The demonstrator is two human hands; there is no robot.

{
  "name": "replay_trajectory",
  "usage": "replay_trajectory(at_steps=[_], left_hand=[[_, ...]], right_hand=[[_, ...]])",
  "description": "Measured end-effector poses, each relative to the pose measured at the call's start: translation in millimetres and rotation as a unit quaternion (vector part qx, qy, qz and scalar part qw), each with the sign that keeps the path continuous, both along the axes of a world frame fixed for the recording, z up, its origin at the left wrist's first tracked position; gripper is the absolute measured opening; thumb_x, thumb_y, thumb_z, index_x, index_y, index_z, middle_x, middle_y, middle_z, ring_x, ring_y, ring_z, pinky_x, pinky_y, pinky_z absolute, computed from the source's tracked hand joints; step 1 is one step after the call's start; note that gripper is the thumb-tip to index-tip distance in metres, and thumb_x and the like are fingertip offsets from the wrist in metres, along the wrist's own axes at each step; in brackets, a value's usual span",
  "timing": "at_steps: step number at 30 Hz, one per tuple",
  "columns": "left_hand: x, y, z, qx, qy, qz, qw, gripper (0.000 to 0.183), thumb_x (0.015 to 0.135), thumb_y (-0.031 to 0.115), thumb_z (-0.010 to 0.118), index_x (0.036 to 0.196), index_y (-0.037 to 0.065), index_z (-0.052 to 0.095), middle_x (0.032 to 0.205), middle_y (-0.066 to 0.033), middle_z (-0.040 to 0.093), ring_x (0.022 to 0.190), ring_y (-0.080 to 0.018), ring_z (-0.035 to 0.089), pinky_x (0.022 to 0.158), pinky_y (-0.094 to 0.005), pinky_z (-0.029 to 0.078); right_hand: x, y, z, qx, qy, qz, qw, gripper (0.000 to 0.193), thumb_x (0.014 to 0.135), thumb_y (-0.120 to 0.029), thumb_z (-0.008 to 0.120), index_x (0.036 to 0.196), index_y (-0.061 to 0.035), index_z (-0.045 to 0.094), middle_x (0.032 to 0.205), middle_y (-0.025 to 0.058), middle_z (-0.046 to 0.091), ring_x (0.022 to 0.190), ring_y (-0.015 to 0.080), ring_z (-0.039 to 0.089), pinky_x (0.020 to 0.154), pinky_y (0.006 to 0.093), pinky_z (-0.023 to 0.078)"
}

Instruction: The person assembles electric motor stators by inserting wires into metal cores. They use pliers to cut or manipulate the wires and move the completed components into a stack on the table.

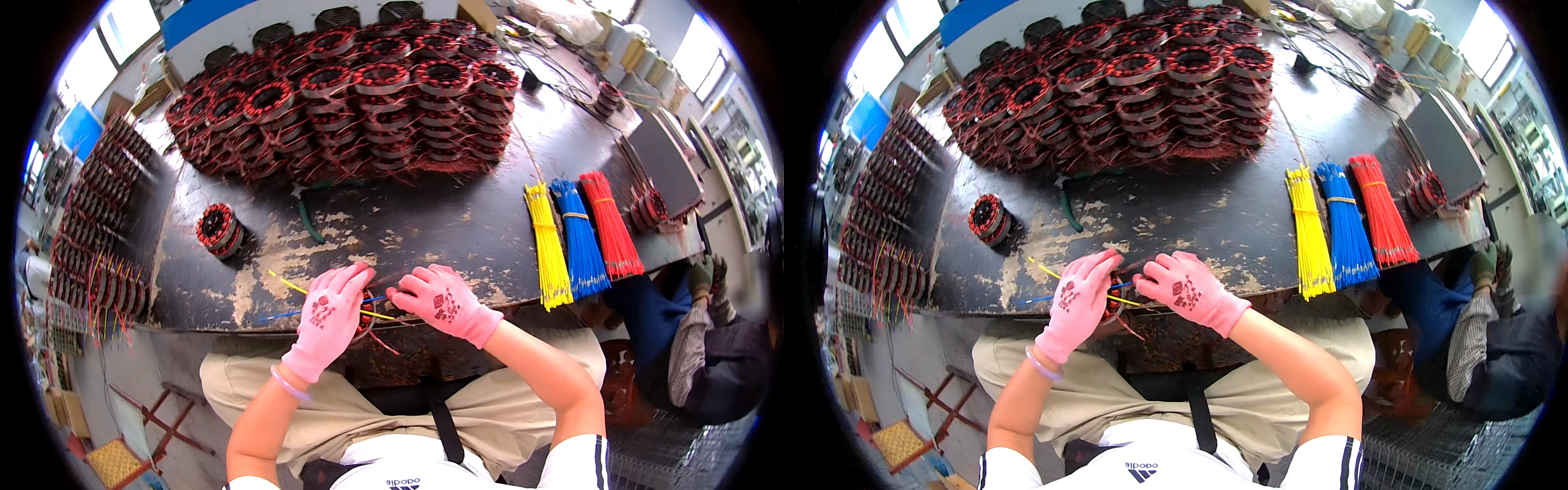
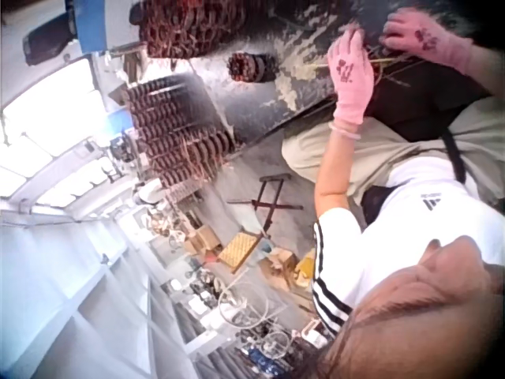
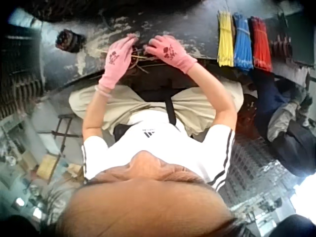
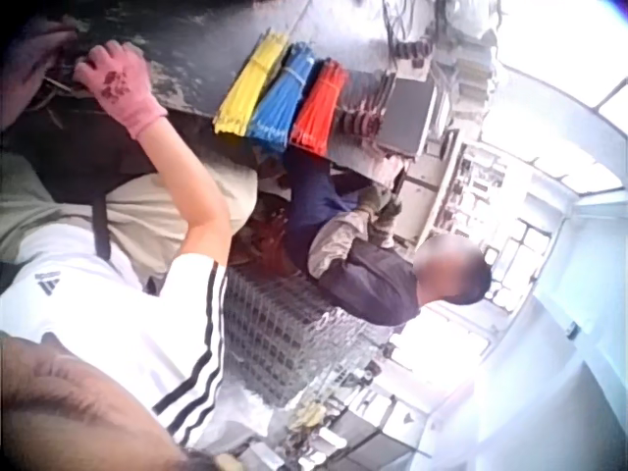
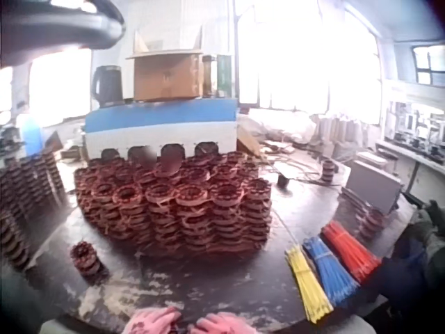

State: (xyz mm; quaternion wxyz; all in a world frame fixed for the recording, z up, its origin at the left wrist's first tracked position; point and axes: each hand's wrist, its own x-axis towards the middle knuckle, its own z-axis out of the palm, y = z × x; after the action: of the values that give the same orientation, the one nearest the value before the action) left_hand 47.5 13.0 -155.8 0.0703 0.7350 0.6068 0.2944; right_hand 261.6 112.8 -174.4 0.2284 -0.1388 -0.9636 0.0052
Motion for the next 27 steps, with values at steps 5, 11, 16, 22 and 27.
replay_trajectory(at_steps=[5, 11, 16, 22, 27], left_hand=[[4.9, 5.3, -5.4, 0.032, 0.017, 0.007, 0.999, 0.039, 0.086, -0.003, 0.061, 0.125, 0.004, 0.065, 0.126, -0.0133, 0.065, 0.118, -0.0355, 0.059, 0.104, -0.0447, 0.047], [5.4, -11.5, -11.8, -0.017, -0.012, 0.038, 0.999, 0.034, 0.095, -0.001, 0.052, 0.127, 0.002, 0.064, 0.129, -0.015, 0.064, 0.122, -0.0362, 0.057, 0.108, -0.0449, 0.042], [10.2, -11.3, -14.8, -0.024, -0.015, 0.018, 0.999, 0.031, 0.097, 0.001, 0.051, 0.125, 0.002, 0.064, 0.13, -0.0151, 0.063, 0.123, -0.0354, 0.056, 0.108, -0.0439, 0.041], [5.8, -9.4, -11.8, -0.023, -0.002, 0.025, 0.999, 0.03, 0.098, 0.001, 0.05, 0.125, 0.002, 0.064, 0.129, -0.0148, 0.063, 0.123, -0.035, 0.056, 0.108, -0.0436, 0.041], [3.2, -9.4, -14.2, -0.021, -0.005, 0.025, 0.999, 0.03, 0.098, 0.002, 0.05, 0.124, 0.002, 0.064, 0.13, -0.0147, 0.063, 0.122, -0.035, 0.056, 0.108, -0.0437, 0.04]], right_hand=[[47.0, -5.1, 16.4, -0.118, 0.136, -0.134, 0.975, 0.025, 0.086, -0.024, 0.075, 0.109, -0.0146, 0.069, 0.104, 0.003, 0.067, 0.093, 0.0254, 0.067, 0.079, 0.0401, 0.054], [220.1, -5.2, 14.6, -0.132, 0.245, -0.539, 0.795, 0.048, 0.095, -0.038, 0.07, 0.064, -0.005, 0.057, 0.062, 0.0173, 0.055, 0.055, 0.0358, 0.055, 0.053, 0.044, 0.041], [328.3, -1.4, 14.3, -0.142, 0.102, -0.731, 0.66, 0.066, 0.096, -0.066, 0.051, 0.077, -0.0049, 0.067, 0.079, 0.0188, 0.068, 0.079, 0.0389, 0.067, 0.07, 0.0472, 0.049], [333.9, 37.3, 2.7, -0.284, 0.199, -0.641, 0.684, 0.056, 0.096, -0.058, 0.06, 0.082, -0.0044, 0.072, 0.072, 0.0117, 0.069, 0.069, 0.024, 0.068, 0.066, 0.039, 0.049], [347.6, 30.7, -8.7, -0.365, 0.341, -0.565, 0.657, 0.044, 0.096, -0.045, 0.067, 0.082, -0.0042, 0.072, 0.067, 0.0026, 0.067, 0.064, 0.0106, 0.062, 0.061, 0.0319, 0.047]])
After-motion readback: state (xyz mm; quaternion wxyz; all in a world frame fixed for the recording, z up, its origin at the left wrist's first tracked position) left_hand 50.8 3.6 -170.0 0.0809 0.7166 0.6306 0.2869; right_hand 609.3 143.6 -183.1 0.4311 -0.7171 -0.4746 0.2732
